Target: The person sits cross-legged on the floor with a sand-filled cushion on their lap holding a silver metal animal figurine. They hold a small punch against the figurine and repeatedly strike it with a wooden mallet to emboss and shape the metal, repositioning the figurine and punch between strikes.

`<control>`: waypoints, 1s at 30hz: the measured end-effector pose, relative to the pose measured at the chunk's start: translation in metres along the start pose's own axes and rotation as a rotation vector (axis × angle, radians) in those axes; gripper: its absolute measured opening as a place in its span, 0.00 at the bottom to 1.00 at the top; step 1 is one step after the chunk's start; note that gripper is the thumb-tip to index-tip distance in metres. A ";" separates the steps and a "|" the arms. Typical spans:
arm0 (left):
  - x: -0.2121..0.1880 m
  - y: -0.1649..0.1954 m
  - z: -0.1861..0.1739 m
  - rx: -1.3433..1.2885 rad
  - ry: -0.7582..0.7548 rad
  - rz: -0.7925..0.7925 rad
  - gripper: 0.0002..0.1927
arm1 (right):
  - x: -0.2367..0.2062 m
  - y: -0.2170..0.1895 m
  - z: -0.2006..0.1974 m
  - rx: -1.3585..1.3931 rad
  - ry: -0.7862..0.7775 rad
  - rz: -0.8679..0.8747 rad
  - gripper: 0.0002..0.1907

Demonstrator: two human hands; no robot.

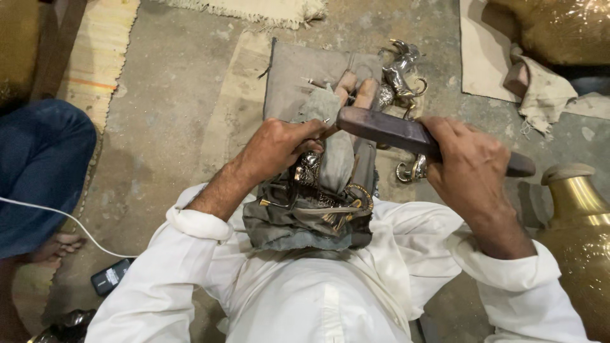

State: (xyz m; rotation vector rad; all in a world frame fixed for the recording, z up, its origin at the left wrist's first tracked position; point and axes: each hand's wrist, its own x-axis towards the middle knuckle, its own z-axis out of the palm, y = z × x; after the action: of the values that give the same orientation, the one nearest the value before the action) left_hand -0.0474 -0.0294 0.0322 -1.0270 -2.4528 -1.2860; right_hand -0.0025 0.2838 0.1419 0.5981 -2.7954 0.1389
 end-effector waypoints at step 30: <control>0.012 0.002 0.000 0.058 -0.098 0.027 0.16 | -0.012 0.008 0.010 0.032 -0.021 0.089 0.19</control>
State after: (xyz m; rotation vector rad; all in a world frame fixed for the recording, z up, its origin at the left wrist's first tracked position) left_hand -0.0553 -0.0224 0.0392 -1.1298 -2.5221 -1.1755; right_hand 0.0019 0.2940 0.1284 0.4857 -2.8460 0.1968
